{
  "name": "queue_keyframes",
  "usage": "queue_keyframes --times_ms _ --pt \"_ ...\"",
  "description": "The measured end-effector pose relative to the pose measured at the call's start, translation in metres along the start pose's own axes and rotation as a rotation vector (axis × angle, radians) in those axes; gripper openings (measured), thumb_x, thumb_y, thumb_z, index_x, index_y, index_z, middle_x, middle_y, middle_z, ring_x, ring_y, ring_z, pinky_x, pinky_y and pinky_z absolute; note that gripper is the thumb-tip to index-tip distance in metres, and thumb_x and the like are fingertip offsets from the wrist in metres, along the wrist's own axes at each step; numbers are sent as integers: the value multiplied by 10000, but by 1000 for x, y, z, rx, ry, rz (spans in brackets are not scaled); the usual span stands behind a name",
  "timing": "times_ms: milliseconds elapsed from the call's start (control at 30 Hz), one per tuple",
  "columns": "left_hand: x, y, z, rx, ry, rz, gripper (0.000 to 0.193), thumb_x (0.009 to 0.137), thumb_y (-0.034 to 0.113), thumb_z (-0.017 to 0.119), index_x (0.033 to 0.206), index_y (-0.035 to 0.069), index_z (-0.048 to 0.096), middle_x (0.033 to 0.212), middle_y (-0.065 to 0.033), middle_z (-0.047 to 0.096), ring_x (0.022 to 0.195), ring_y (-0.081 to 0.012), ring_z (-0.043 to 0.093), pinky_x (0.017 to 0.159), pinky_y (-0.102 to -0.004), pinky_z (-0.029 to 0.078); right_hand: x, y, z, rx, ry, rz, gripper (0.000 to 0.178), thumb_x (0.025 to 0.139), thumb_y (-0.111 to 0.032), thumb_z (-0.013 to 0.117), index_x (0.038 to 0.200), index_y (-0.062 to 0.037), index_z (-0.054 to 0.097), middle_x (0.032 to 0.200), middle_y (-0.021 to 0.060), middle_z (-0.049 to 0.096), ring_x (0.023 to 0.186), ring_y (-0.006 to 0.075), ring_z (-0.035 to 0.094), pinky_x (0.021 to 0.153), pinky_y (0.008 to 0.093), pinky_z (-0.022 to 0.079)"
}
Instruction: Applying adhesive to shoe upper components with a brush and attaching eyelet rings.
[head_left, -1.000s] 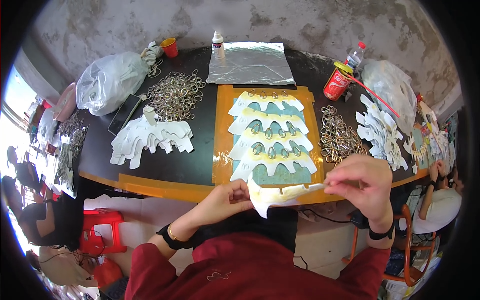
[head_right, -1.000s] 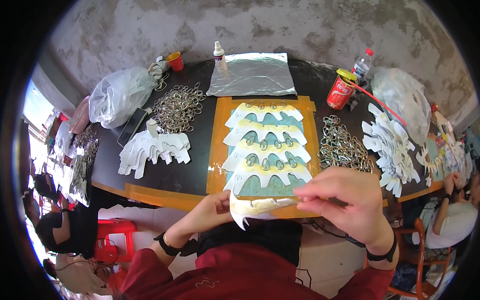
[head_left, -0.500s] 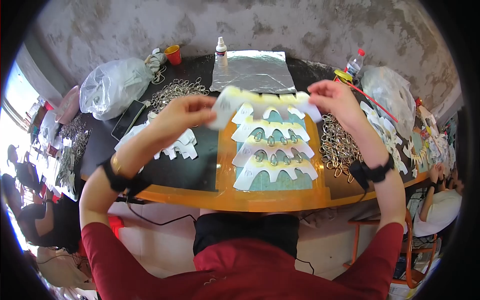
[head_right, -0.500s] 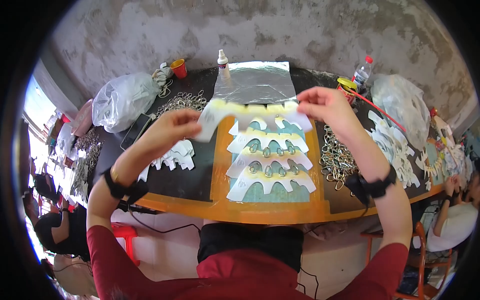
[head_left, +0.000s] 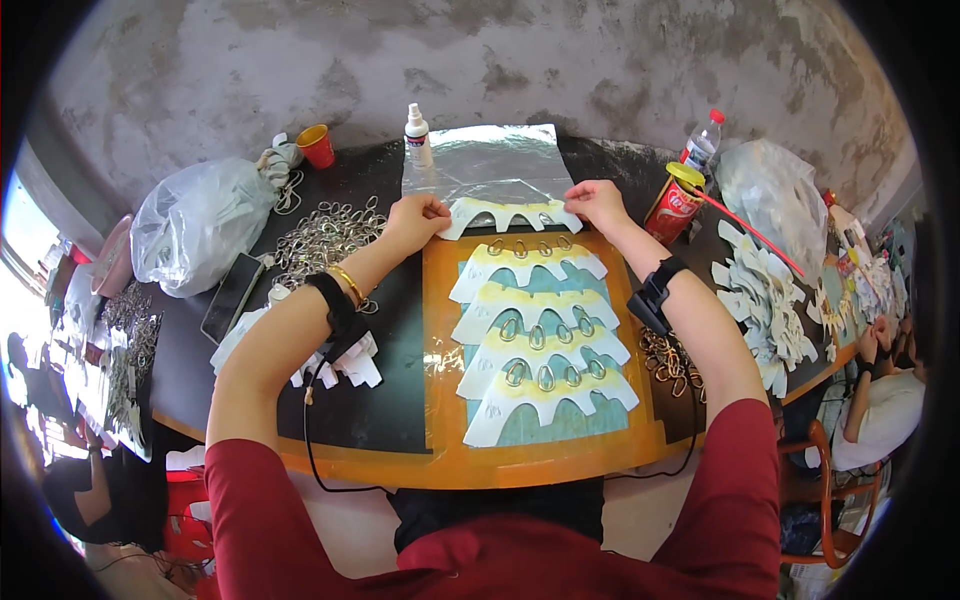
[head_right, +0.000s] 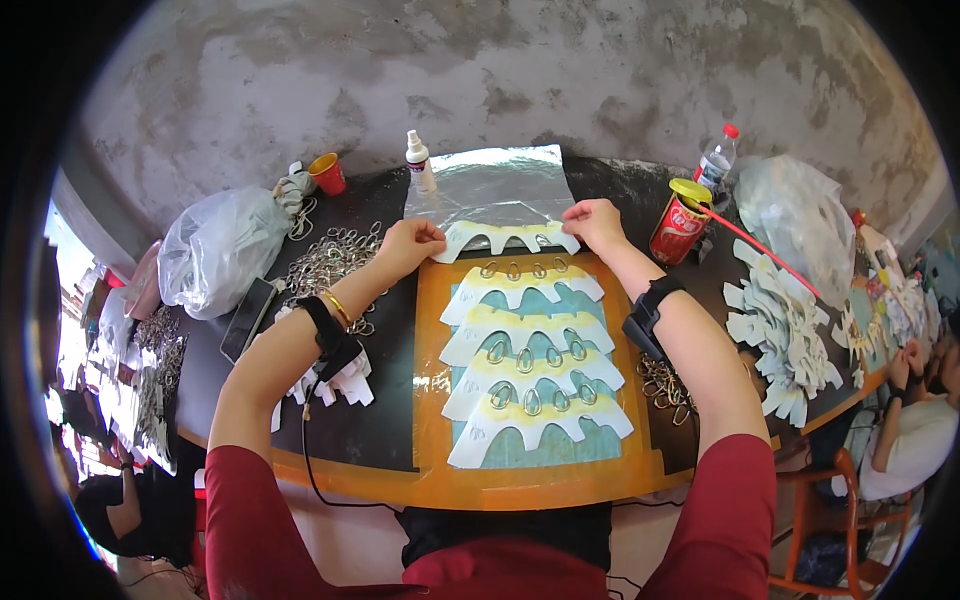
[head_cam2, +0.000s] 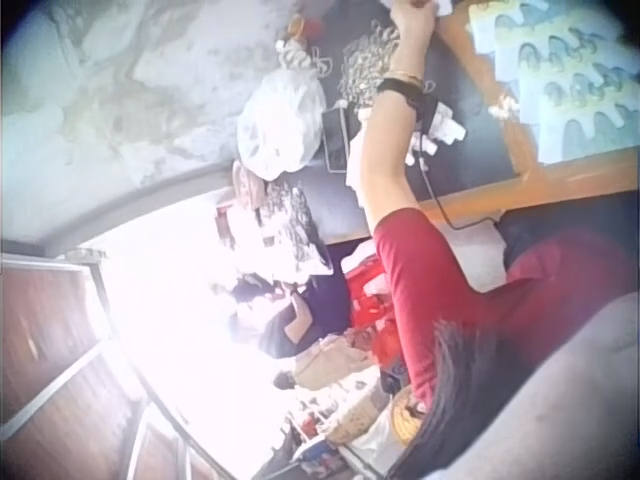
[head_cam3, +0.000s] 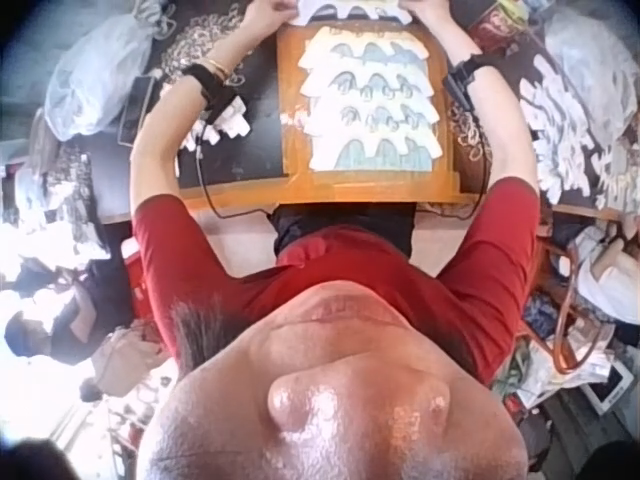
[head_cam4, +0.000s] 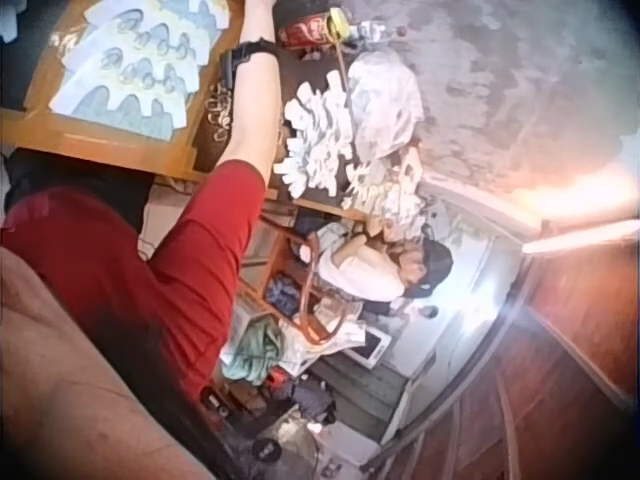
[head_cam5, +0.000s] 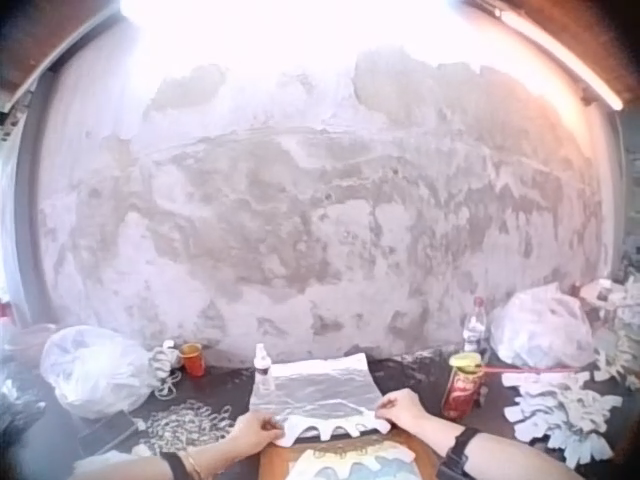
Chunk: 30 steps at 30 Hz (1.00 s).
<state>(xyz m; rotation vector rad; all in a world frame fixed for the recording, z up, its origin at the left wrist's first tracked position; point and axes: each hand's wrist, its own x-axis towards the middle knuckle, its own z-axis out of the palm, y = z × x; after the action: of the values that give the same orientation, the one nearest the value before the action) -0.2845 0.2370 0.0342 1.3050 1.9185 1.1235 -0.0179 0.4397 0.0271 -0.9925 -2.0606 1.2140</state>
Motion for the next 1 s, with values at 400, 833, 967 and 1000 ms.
queue_keyframes --times_ms 400,833,967,1000 --pt "-4 3 2 450 79 367 300 879 291 614 930 2 673 844 -157 638 790 -269 626 716 -346 474 -98 -53 -80 -260 -215 -139 183 894 -119 591 1004 8 664 813 49 681 703 89 595 671 250 482" --pt "17 66 -71 169 61 85 504 956 466 450 958 4 654 925 -48 637 809 -136 558 772 -278 435 -132 14 -113 -637 -84 -270 305 726 -18 697 1030 -27 672 884 124 634 766 205 641 709 300 514" --pt "-12 78 -90 222 91 -37 496 949 486 448 987 33 646 956 -28 631 806 -113 560 745 -276 422 -129 7 -117 -675 -113 -209 339 688 -6 689 1026 -37 679 835 106 647 732 201 638 687 305 515" --pt "-17 76 -89 226 95 -38 496 949 486 448 987 33 646 956 -28 631 806 -113 560 745 -276 422 -128 4 -119 -690 -109 -148 328 692 -16 688 1019 -40 682 805 100 655 719 197 639 679 305 515"
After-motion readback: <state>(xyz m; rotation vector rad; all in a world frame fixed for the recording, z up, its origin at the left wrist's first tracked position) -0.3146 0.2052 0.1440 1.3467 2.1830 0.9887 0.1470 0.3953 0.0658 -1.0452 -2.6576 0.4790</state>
